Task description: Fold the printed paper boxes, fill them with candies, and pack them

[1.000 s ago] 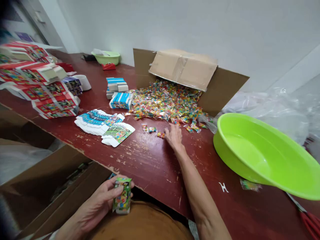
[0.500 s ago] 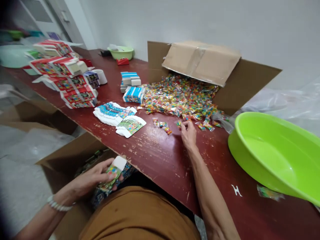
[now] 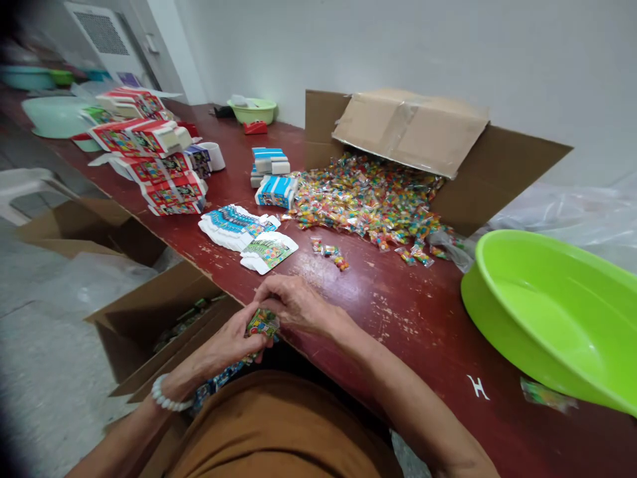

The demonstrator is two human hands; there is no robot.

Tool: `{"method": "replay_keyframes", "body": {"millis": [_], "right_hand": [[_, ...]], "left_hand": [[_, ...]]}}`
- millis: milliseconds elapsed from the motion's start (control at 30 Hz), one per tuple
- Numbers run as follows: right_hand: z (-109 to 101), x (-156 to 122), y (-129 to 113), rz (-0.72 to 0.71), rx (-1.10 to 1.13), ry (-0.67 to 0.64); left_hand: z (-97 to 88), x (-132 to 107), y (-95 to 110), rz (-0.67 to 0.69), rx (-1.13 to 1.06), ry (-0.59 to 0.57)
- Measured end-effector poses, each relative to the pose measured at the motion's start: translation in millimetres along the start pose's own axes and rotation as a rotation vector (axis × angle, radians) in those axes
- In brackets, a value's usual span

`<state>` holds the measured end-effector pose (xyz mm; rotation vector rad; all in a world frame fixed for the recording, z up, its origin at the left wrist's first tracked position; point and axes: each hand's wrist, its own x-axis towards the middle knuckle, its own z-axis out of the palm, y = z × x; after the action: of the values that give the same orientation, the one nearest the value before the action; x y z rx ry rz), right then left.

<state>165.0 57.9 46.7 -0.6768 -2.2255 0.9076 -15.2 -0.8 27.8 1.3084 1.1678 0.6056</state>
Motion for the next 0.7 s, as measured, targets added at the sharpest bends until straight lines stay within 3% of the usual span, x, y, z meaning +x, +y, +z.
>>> {"method": "replay_keyframes", "body": {"millis": [167, 300, 400, 467, 533, 600, 700], "right_hand": [[15.8, -0.2, 5.1, 0.159, 0.104, 0.234], [21.3, 0.3, 0.5, 0.194, 0.093, 0.239], [21.3, 0.1, -9.4, 0.24, 0.257, 0.305], [23.6, -1.0, -13.9, 0.37, 0.45, 0.395], [29.4, -1.2, -14.4, 0.509, 0.624, 0.333], [37.5, -0.4, -13.7, 0.609, 0.784, 0.223], [47.2, -0.5, -14.0, 0.676, 0.926, 0.182]], "left_hand": [[-0.1, 1.3, -3.9, 0.041, -0.237, 0.057], [-3.3, 3.8, -6.8, 0.074, -0.379, 0.118], [-1.4, 1.7, -3.1, -0.024, -0.636, 0.204], [1.6, 0.8, -0.9, -0.127, -0.771, 0.217], [3.3, 2.3, -1.1, -0.079, -0.791, 0.199], [3.8, 4.1, -3.1, 0.062, -0.727, 0.218], [5.6, 2.9, -5.8, 0.142, -0.586, 0.279]]}}
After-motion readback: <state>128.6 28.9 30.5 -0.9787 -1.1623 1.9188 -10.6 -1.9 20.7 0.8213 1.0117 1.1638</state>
